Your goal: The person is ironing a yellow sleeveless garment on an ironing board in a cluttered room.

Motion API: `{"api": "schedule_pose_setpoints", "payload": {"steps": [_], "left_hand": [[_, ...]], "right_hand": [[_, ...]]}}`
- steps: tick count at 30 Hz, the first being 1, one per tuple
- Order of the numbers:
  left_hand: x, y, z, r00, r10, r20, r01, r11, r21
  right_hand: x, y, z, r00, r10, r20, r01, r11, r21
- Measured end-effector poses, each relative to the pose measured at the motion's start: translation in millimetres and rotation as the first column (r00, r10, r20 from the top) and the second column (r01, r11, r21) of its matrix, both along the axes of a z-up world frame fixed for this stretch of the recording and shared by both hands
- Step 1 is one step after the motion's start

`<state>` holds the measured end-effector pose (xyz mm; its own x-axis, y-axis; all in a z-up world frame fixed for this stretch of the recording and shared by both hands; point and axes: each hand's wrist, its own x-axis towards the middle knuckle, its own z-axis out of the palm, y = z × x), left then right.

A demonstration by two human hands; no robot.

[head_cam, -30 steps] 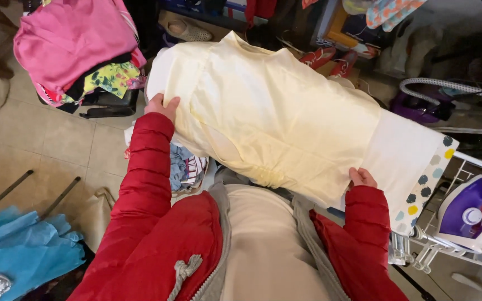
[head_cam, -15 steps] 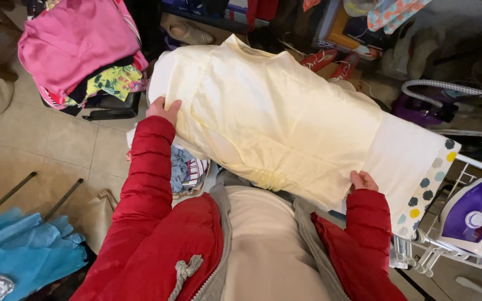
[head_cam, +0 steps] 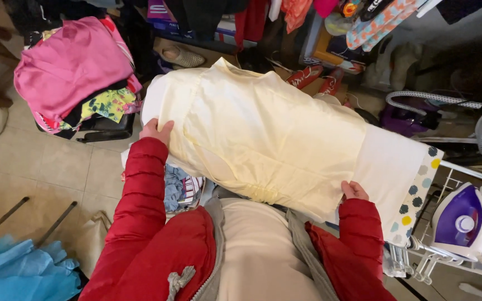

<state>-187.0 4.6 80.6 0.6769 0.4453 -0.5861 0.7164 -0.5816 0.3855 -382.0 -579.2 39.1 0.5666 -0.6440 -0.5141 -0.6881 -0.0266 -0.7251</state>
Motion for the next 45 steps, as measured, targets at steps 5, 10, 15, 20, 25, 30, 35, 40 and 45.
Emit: {"api": "schedule_pose_setpoints", "payload": {"steps": [5,10,15,20,25,30,35,40,45], "left_hand": [[-1,-5,10,1.0,0.007,0.0,-0.007,1.0,0.008],[-5,-3,6,1.0,-0.005,-0.008,0.005,1.0,0.03],[-1,-10,18,1.0,0.017,-0.004,-0.017,1.0,0.015],[5,2,-6,1.0,0.023,-0.001,-0.023,0.999,0.024],[4,-4,9,0.998,0.049,0.032,-0.048,0.998,-0.028],[1,-9,11,0.994,0.107,0.039,-0.104,0.992,-0.07],[-1,14,-39,0.984,0.128,0.125,-0.117,0.989,-0.093],[-10,37,-84,0.977,0.087,0.192,-0.082,0.996,-0.037],[-20,37,-97,0.923,0.056,0.38,-0.069,0.997,0.021]], "right_hand": [[-2,-4,-12,1.0,0.004,-0.018,-0.005,1.0,-0.01],[-1,-1,5,0.997,0.037,-0.067,-0.037,0.999,-0.008],[-1,-8,-1,0.995,0.093,-0.029,-0.093,0.995,-0.019],[2,2,12,0.997,0.074,-0.029,-0.074,0.997,-0.005],[4,-1,12,0.992,0.093,-0.086,-0.095,0.995,-0.016],[2,-3,14,0.992,0.103,-0.077,-0.106,0.994,-0.033],[-13,-17,-13,0.987,0.119,-0.111,-0.122,0.992,-0.026],[-3,-11,-4,0.964,0.181,-0.197,-0.179,0.983,0.026],[6,35,68,0.871,0.158,-0.464,-0.075,0.979,0.192]]}}
